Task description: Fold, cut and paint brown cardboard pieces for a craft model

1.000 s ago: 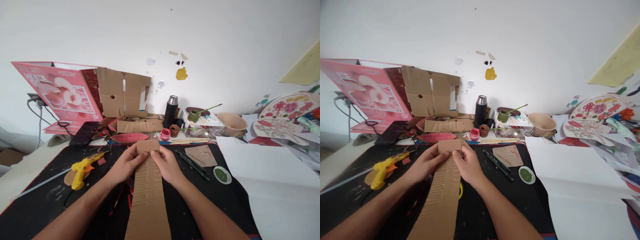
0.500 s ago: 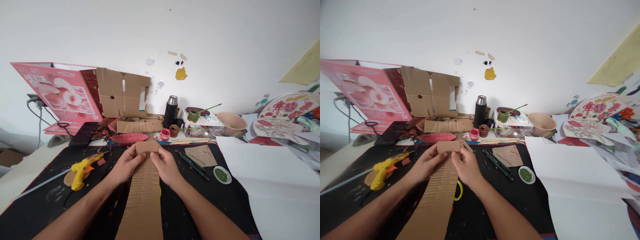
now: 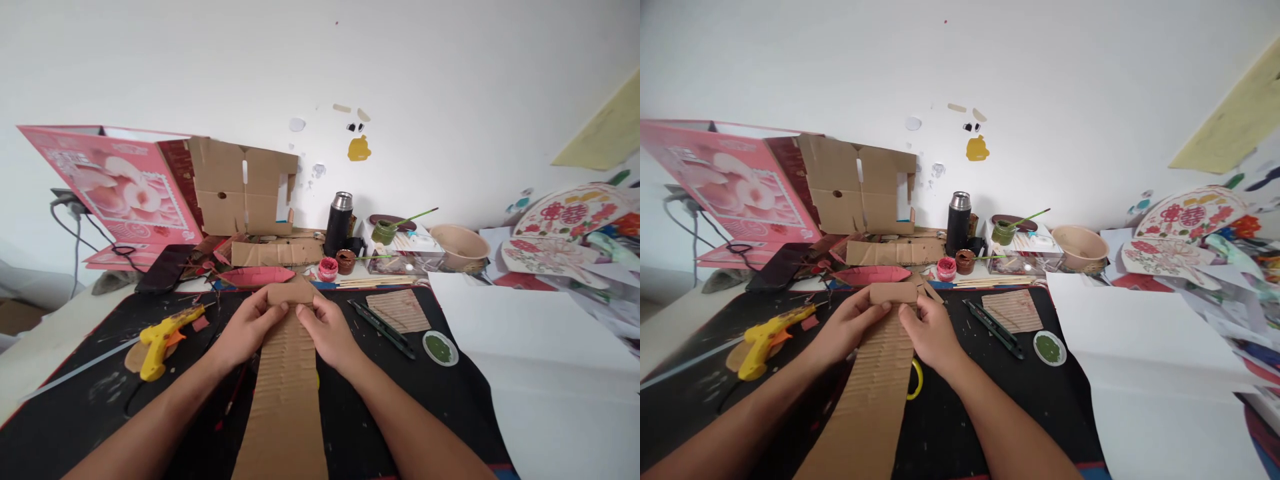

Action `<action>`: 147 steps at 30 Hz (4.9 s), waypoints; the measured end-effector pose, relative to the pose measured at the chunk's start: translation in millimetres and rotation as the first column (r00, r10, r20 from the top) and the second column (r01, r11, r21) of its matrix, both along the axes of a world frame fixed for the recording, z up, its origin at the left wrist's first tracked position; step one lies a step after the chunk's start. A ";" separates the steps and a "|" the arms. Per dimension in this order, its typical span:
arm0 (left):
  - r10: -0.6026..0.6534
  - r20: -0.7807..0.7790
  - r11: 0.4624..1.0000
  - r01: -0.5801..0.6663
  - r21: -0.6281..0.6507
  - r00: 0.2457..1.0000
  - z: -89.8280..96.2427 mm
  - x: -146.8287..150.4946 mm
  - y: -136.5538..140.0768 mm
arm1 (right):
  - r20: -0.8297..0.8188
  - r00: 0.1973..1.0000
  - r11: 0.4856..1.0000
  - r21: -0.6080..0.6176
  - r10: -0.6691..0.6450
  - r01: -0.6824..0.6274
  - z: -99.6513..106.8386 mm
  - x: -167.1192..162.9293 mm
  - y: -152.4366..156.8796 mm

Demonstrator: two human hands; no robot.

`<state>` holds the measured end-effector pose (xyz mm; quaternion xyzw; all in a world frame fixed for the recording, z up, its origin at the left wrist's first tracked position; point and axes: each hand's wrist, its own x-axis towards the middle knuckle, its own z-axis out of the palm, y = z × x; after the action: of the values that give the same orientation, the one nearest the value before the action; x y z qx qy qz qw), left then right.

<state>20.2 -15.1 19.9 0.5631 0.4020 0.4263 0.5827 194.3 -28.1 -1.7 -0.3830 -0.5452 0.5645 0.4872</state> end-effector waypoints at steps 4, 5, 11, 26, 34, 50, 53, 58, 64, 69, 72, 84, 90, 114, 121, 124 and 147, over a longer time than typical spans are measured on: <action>-0.022 0.011 1.000 0.022 0.003 1.000 1.9 -3.5 -0.3 | 0.011 1.000 1.000 -0.007 0.008 -0.008 5.0 3.0 -0.5; -0.022 0.013 1.000 0.022 0.000 1.000 1.9 -3.5 -0.3 | 0.006 1.000 1.000 -0.008 0.004 -0.004 5.6 3.5 -0.4; -0.028 0.006 0.999 0.028 -0.039 1.000 2.0 -1.0 -0.2 | -0.009 1.000 1.000 -0.002 -0.016 0.016 3.0 3.3 -0.2; 0.024 0.053 0.999 -0.025 0.027 0.998 -0.9 6.3 -3.0 | 0.111 0.990 0.994 0.083 -0.082 0.073 0.6 -0.2 -2.9; 0.037 -0.007 0.999 -0.037 -0.013 0.999 0.2 3.2 0.8 | 0.014 0.998 0.998 -0.029 -0.055 0.055 -2.0 -3.5 -0.2; -0.002 -0.015 0.999 0.001 -0.038 1.000 10.6 3.1 -4.1 | 0.025 0.999 1.000 -0.008 -0.019 0.019 3.3 1.1 0.4; 0.011 -0.021 1.000 -0.012 -0.024 1.000 8.7 3.8 -3.7 | 0.035 0.999 1.000 0.020 -0.023 0.023 3.3 0.1 0.0; -0.005 -0.020 1.000 0.005 0.019 1.000 7.5 2.7 -3.1 | 0.073 0.996 0.998 0.054 -0.046 0.042 5.5 -0.2 -2.9; 0.006 0.001 0.998 -0.006 0.070 1.000 -1.0 2.9 -1.3 | 0.098 0.991 0.995 0.064 -0.088 0.082 2.5 -2.5 -3.6; -0.008 -0.018 1.000 0.007 -0.020 1.000 -0.4 3.7 2.1 | 0.072 0.996 0.998 0.002 -0.059 0.059 2.0 -0.7 -0.2; -0.010 0.010 0.999 0.011 -0.050 1.000 4.2 1.8 1.2 | 0.087 0.996 0.999 -0.006 -0.036 0.036 5.2 1.0 -0.3; -0.005 -0.012 0.999 0.005 -0.043 1.000 5.5 1.2 -0.7 | 0.103 0.994 0.999 -0.020 -0.040 0.043 3.3 4.4 1.2; -0.023 -0.006 0.997 0.022 -0.071 1.000 6.1 1.8 -0.6 | 0.162 0.985 0.998 0.028 -0.063 0.059 6.1 4.0 -0.1; 0.004 0.014 1.000 -0.004 -0.015 1.000 -0.9 7.1 0.0 | 0.053 0.997 0.997 -0.031 -0.064 0.066 -1.2 -2.6 -0.7; -0.021 -0.001 0.999 0.021 -0.033 1.000 5.4 2.2 -0.8 | 0.039 0.999 1.000 0.014 0.003 -0.003 5.9 1.3 -0.9; -0.016 -0.012 0.999 0.015 -0.045 1.000 5.9 0.4 0.0 | 0.034 0.999 1.000 0.014 0.005 -0.006 7.9 2.4 -1.3; 0.045 0.026 0.999 -0.046 0.008 0.999 0.7 6.5 -3.5 | 0.053 0.997 0.997 0.046 -0.059 0.057 5.8 -2.3 -5.9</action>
<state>26.7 -18.6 20.6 0.5509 0.4052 0.4485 0.5755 192.0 -34.0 4.1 -0.4028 -0.5594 0.5272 0.4969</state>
